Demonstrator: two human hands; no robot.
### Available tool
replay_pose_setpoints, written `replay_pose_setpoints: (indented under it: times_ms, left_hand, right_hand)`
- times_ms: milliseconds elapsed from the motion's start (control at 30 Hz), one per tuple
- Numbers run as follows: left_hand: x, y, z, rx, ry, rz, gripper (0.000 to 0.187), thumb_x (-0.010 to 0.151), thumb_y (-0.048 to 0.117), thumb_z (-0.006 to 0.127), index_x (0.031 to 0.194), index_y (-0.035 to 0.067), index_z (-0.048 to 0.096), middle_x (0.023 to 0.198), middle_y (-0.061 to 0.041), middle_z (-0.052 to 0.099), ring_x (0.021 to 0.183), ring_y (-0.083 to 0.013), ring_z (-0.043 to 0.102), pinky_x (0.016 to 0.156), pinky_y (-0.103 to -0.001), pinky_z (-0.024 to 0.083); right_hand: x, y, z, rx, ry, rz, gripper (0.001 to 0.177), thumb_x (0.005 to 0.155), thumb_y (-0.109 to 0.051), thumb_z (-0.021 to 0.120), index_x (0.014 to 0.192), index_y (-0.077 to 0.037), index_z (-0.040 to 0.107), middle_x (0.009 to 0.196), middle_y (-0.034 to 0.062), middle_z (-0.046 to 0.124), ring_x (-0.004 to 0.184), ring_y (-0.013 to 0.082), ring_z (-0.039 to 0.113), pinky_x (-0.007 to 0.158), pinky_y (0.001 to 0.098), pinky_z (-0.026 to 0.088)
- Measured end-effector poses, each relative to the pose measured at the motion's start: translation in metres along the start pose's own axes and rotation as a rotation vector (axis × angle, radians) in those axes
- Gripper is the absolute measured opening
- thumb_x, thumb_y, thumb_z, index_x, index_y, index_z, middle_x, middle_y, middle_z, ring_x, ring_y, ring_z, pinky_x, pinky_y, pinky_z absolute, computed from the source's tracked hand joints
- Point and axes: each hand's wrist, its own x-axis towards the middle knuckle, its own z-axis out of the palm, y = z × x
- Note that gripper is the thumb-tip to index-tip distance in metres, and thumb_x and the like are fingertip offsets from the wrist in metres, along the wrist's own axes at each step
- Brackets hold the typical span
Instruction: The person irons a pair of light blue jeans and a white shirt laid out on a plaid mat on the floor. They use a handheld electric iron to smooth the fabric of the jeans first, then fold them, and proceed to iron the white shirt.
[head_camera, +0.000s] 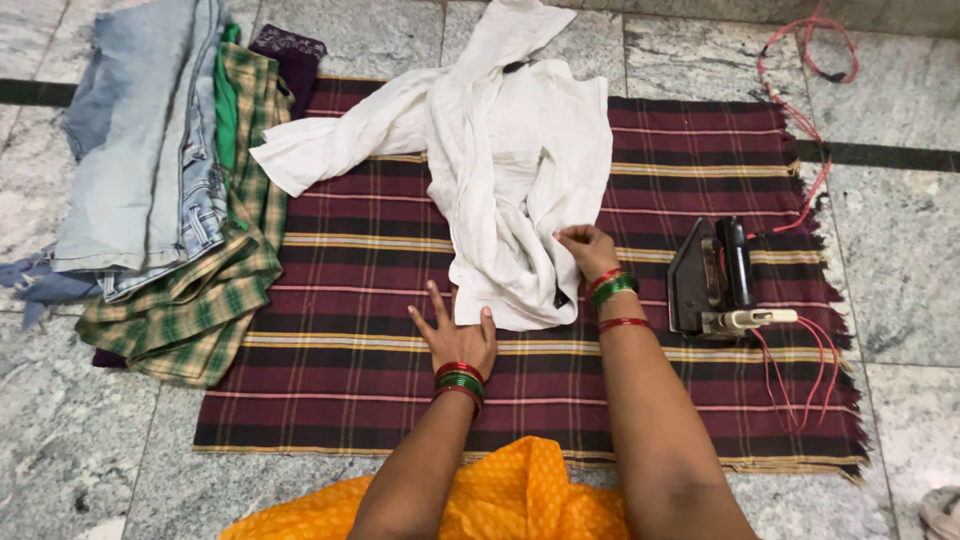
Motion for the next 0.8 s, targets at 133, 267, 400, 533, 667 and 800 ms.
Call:
replay_pose_setpoints:
  times_ms: [133,267,400,533,667,800]
  left_hand:
    - [0.0,0.001,-0.002,0.008,-0.016,-0.004,0.06,0.102,0.042,0.021,0.154,0.017,0.041,0.163,-0.008,0.032,0.154,-0.0419,0.0,0.117,-0.074,-0.002]
    - [0.0,0.003,-0.011,0.021,-0.027,0.006,0.061,0.102,0.042,0.021,0.152,0.015,0.042,0.162,-0.009,0.031,0.154,-0.0427,-0.002,0.116,-0.074,-0.003]
    - [0.0,0.001,-0.008,0.034,-0.255,-0.058,0.058,0.106,0.04,0.02,0.14,0.009,0.056,0.169,-0.004,0.028,0.159,-0.0383,-0.004,0.122,-0.069,-0.003]
    - [0.001,-0.018,0.026,-0.267,0.12,-0.041,0.057,0.105,0.038,0.03,0.129,0.002,0.067,0.145,-0.013,0.057,0.15,-0.0324,0.032,0.127,-0.061,0.005]
    - [0.021,-0.036,0.04,-0.722,-0.26,-0.498,0.055,0.105,0.039,0.033,0.129,0.001,0.066,0.133,-0.01,0.058,0.135,-0.0292,0.037,0.115,-0.056,0.013]
    - [0.164,-0.047,-0.032,-1.392,-0.025,-0.549,0.054,0.106,0.04,0.037,0.128,0.0,0.066,0.12,-0.008,0.059,0.12,-0.0259,0.041,0.103,-0.051,0.021]
  right_hand:
    - [-0.001,-0.004,0.004,-0.41,-0.07,-0.079,0.045,0.076,-0.023,0.089,0.111,-0.003,0.07,0.093,0.007,0.071,0.079,0.0147,0.062,0.073,0.0299,0.053]
    - [-0.011,-0.009,0.003,-0.291,0.04,-0.003,0.04,0.077,-0.023,0.092,0.095,0.005,0.07,0.088,0.0117,0.07,0.076,0.0162,0.058,0.069,0.0335,0.051]
    - [-0.031,-0.023,-0.037,0.041,0.599,0.009,0.019,0.079,-0.009,0.077,0.089,0.004,0.069,0.084,0.0115,0.071,0.069,0.02,0.062,0.063,0.0351,0.051]
    - [-0.093,-0.033,-0.049,-0.297,0.873,-0.199,0.016,0.087,-0.007,0.069,0.095,0.006,0.066,0.078,0.0153,0.07,0.068,0.0258,0.066,0.064,0.0399,0.052]
    - [-0.089,-0.03,-0.052,0.309,0.498,0.533,0.025,0.093,-0.014,0.059,0.115,-0.001,0.058,0.085,0.0175,0.064,0.065,0.0312,0.063,0.053,0.0448,0.049]
    - [0.01,-0.065,-0.091,0.55,0.36,0.487,0.02,0.096,-0.02,0.057,0.106,-0.003,0.059,0.081,0.0154,0.066,0.064,0.0284,0.065,0.053,0.0423,0.05]
